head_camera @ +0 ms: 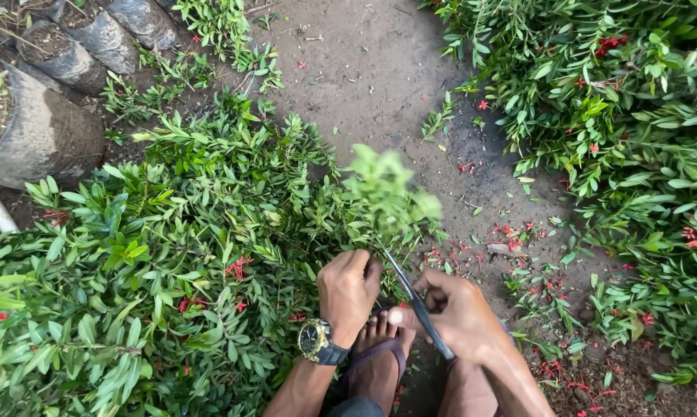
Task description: Trimming small flowering plant branches using garden shears while sitting on the ground in a nursery.
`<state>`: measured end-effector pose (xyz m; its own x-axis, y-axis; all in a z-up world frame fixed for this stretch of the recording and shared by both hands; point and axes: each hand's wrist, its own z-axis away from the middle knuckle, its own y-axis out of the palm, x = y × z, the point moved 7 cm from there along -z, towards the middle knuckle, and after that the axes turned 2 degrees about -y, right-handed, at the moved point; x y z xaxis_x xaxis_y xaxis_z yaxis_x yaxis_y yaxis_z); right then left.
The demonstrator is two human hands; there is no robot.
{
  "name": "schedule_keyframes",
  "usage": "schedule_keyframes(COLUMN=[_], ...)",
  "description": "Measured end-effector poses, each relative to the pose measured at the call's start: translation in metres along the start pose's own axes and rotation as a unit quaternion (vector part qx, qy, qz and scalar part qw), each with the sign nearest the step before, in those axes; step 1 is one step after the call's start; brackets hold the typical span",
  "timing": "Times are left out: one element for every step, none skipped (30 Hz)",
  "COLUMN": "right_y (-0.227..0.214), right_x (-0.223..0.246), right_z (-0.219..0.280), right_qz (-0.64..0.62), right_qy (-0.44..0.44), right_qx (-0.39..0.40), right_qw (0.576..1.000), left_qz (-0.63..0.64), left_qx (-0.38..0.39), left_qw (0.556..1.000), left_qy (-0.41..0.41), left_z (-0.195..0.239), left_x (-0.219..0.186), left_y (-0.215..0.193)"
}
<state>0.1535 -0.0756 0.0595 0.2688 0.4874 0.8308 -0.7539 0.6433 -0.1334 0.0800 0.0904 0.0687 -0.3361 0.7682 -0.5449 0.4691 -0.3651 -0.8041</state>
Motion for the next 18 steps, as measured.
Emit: schedule_keyframes(right_y=[0.003, 0.005, 0.005, 0.007, 0.009, 0.010, 0.007, 0.004, 0.002, -0.004, -0.011, -0.014, -0.020, -0.026, -0.027, -0.028, -0.029, -0.028], right_x=[-0.003, -0.005, -0.009, -0.013, -0.017, -0.020, -0.020, -0.020, -0.012, -0.005, 0.003, 0.007, 0.012, 0.017, 0.014, 0.015, 0.016, 0.020], right_z=[-0.005, -0.012, -0.012, -0.014, -0.016, -0.014, -0.013, -0.011, -0.003, 0.004, 0.011, 0.017, 0.023, 0.030, 0.032, 0.034, 0.036, 0.033], right_qz=[-0.022, -0.043, -0.043, -0.080, -0.117, -0.118, -0.058, 0.001, 0.000, 0.052, 0.103, 0.103, 0.171, 0.238, 0.238, 0.276, 0.313, 0.314], right_qy=[0.002, 0.002, 0.003, 0.016, 0.030, 0.029, 0.002, -0.026, -0.026, -0.017, -0.008, -0.008, -0.006, -0.003, -0.002, -0.028, -0.053, -0.051], right_qx=[0.023, 0.045, 0.045, 0.054, 0.064, 0.066, 0.043, 0.019, 0.020, -0.008, -0.037, -0.037, -0.047, -0.058, -0.059, -0.065, -0.071, -0.072], right_qw=[1.000, 0.998, 0.998, 0.995, 0.991, 0.990, 0.997, 0.999, 0.999, 0.998, 0.994, 0.994, 0.984, 0.969, 0.969, 0.958, 0.946, 0.945], left_qz=[-0.005, -0.009, -0.009, 0.042, 0.093, 0.091, 0.174, 0.256, 0.255, 0.285, 0.313, 0.313, 0.302, 0.292, 0.293, 0.269, 0.245, 0.247], left_qx=[-0.003, -0.008, -0.007, -0.002, 0.003, 0.003, 0.020, 0.039, 0.039, 0.062, 0.085, 0.085, 0.073, 0.062, 0.063, 0.060, 0.056, 0.058], left_qw=[1.000, 1.000, 1.000, 0.997, 0.990, 0.990, 0.972, 0.942, 0.942, 0.924, 0.903, 0.903, 0.916, 0.928, 0.927, 0.940, 0.951, 0.951], left_qy=[-0.009, -0.017, -0.017, -0.060, -0.102, -0.103, -0.159, -0.213, -0.213, -0.247, -0.280, -0.281, -0.253, -0.225, -0.224, -0.202, -0.180, -0.179], left_z=[0.002, 0.003, 0.000, -0.002, -0.004, -0.005, -0.003, -0.001, -0.003, -0.002, -0.001, -0.002, -0.004, -0.007, -0.007, -0.008, -0.009, -0.009], left_x=[0.005, 0.009, 0.005, 0.008, 0.011, 0.014, 0.023, 0.031, 0.033, 0.037, 0.042, 0.041, 0.038, 0.033, 0.032, 0.028, 0.024, 0.018], left_y=[0.002, 0.003, -0.002, -0.008, -0.014, -0.014, -0.010, -0.004, -0.005, -0.001, 0.003, 0.002, -0.002, -0.004, -0.004, -0.006, -0.006, -0.007])
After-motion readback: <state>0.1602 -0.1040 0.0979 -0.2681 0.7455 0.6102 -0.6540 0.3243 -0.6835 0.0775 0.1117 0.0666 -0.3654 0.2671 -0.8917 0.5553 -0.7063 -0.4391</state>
